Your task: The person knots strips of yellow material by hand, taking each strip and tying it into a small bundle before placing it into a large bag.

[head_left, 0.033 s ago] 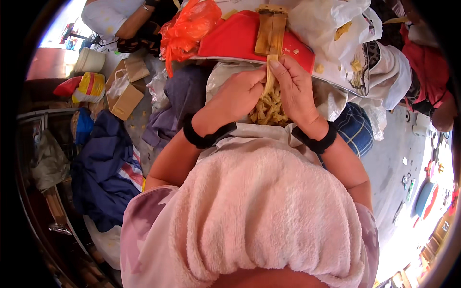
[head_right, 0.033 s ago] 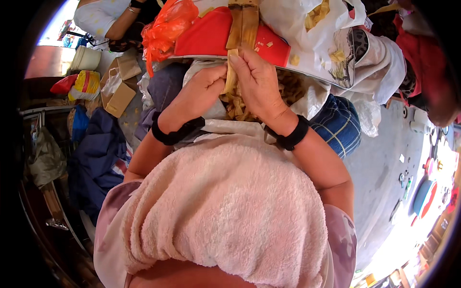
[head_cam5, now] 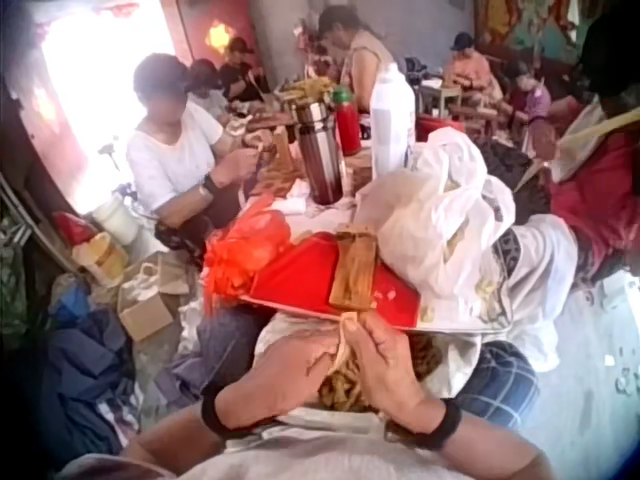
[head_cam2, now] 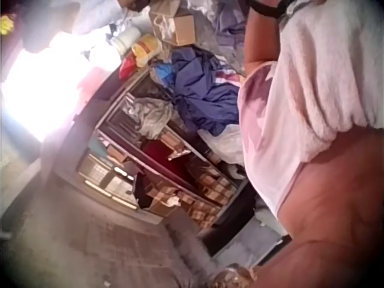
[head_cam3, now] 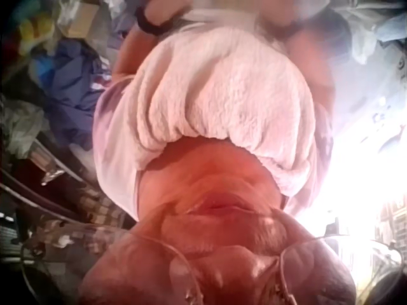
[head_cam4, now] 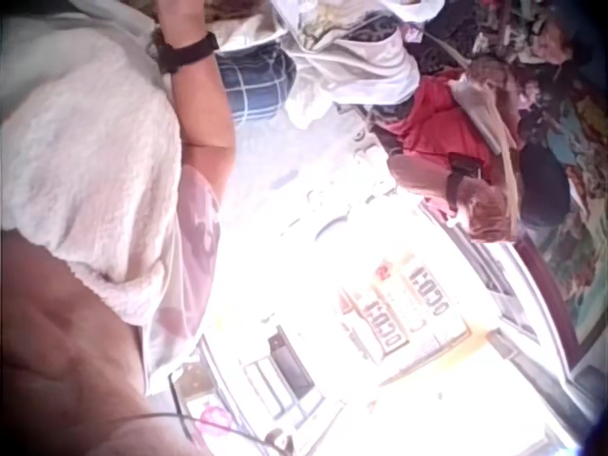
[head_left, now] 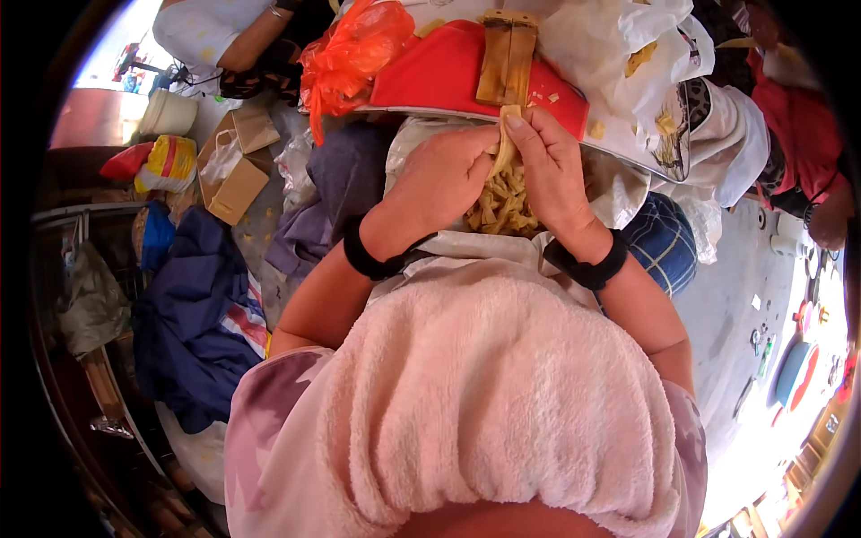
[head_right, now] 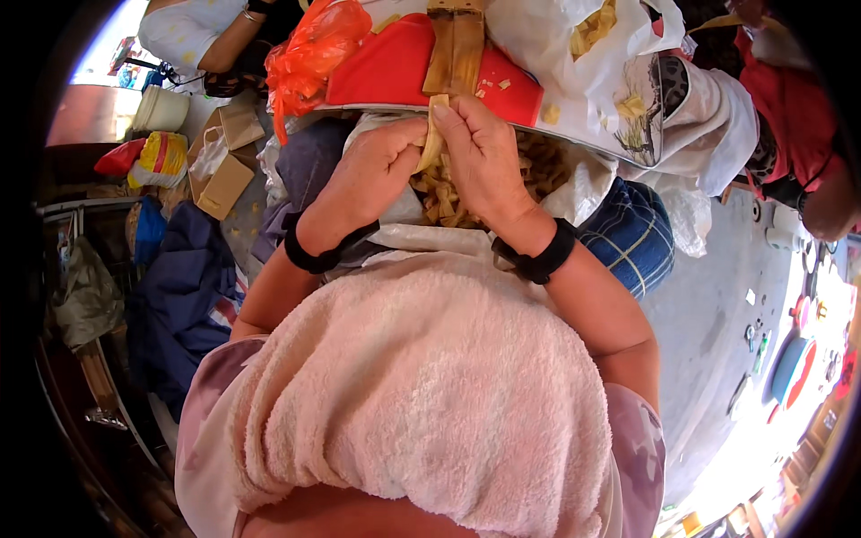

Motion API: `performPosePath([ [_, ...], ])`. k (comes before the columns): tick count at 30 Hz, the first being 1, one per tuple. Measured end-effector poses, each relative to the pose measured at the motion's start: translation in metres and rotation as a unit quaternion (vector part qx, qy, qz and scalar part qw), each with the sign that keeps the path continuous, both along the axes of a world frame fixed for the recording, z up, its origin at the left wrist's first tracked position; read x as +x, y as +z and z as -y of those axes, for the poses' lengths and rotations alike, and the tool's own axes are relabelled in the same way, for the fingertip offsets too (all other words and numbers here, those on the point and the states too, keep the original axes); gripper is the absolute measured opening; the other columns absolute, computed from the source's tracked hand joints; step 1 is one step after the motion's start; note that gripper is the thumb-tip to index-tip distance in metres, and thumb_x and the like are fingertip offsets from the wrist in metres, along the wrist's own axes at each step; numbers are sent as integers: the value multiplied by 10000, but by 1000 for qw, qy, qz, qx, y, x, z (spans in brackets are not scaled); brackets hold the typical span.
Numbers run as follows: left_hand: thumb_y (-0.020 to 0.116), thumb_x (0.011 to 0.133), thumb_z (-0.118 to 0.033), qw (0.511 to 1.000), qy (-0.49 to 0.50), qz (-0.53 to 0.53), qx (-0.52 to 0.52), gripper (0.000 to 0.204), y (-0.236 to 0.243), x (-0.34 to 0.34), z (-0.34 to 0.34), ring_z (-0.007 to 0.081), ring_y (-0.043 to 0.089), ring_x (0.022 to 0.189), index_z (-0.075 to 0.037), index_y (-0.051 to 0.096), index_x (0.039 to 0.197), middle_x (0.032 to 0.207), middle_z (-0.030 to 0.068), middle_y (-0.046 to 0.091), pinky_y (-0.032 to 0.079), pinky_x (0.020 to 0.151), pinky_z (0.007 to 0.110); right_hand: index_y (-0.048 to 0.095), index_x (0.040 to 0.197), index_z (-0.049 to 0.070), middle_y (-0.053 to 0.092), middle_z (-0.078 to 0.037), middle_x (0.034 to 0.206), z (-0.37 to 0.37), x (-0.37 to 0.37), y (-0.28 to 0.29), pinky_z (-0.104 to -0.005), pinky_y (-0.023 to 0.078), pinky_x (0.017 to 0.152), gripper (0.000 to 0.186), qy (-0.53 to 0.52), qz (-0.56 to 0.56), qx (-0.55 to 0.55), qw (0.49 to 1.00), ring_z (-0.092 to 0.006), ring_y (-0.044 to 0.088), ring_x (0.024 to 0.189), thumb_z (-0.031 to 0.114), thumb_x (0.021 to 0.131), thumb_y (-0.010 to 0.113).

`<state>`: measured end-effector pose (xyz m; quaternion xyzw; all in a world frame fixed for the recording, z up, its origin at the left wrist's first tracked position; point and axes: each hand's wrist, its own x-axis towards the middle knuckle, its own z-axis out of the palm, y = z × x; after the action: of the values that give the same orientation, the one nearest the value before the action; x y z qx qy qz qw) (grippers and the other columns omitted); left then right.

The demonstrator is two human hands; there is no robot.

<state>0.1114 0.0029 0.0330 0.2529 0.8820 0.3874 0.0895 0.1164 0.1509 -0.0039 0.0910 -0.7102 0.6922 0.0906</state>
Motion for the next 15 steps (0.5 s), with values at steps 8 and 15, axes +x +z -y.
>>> performPosePath([
  [8, 431, 701, 115, 915, 31, -365, 166, 355, 6, -2, -9, 337, 557, 862, -21, 564, 1000, 946, 156, 574, 460, 752, 385, 547, 863, 50, 532, -20, 662, -4, 17, 41, -226, 367, 429, 154, 189, 345, -402, 827, -103, 468, 488, 169, 926, 471],
  [15, 506, 899, -27, 912, -24, -211, 350, 84, 55, -9, -8, 89, 545, 764, -12, 530, 978, 872, 30, 565, 429, 662, 194, 530, 944, 5, 489, 8, 724, -25, 21, 104, -198, 397, 554, 186, 129, -152, 196, 960, -61, 452, 626, 186, 944, 487],
])
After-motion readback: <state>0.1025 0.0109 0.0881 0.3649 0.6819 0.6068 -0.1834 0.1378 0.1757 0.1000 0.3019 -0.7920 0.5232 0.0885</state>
